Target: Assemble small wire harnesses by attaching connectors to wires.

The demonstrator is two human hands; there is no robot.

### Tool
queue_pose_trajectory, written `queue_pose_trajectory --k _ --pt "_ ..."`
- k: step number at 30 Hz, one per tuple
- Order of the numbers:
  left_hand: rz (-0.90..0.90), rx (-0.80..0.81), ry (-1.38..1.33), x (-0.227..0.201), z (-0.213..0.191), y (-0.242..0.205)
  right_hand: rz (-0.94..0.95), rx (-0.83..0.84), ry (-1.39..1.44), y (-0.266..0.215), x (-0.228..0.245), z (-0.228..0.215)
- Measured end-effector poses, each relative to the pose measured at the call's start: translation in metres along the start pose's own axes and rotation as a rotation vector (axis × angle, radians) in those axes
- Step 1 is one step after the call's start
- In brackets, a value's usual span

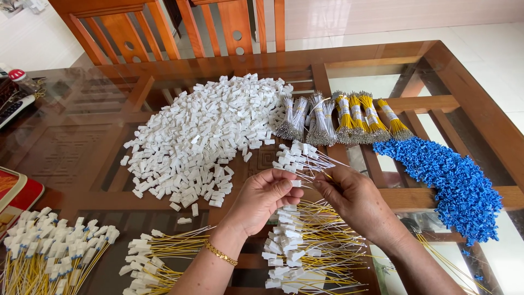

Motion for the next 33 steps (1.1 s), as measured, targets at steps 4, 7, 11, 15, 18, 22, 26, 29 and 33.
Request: queue_pose_trajectory --k 4,7,11,15,18,22,26,29,33 --pt "-0.021 -0.007 0.027 0.008 0.001 -0.001 -0.014 0.008 0.013 -0.002 0.000 0.004" --pt "-0.011 -0.010 0.019 0.008 0.003 -0.002 -0.058 0.004 -0.016 -0.005 0.008 0.003" --pt "-0.015 -0.008 0.081 0.006 0.009 -0.006 -0.056 -0.004 -0.059 -0.005 0.008 0.001" --pt "0.003 0.006 0.091 0.004 0.009 -0.006 -0.126 -0.047 -0.073 -0.005 0.011 0.001" --pt "-0.005 -0.013 0.075 0.005 0.005 -0.003 -0.146 -0.059 -0.076 -0.005 0.015 0.002" --pt "-0.003 -0.021 0.123 0.009 0.002 -0.004 -0.084 0.008 -0.046 -0.003 0.003 0.013" --pt "-0.028 -0.027 0.132 0.011 0.004 -0.009 -0.185 -0.033 -0.023 -0.004 0.004 0.015" --pt "-0.043 -0.021 0.128 0.014 0.008 -0.011 -0.184 -0.023 -0.022 -0.007 0.005 0.015" --pt "-0.038 -0.013 0.082 0.013 0.004 -0.012 -0.140 0.052 -0.016 -0.008 0.003 0.021"
Point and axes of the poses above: each hand's wrist, its own y-axis towards the middle knuckle, its own z-axis out of the palm, x = y × z, the point moved 10 cm from there along y, towards the middle knuckle, and after that the axes turned 4 degrees about z, right-handed, at the moved point
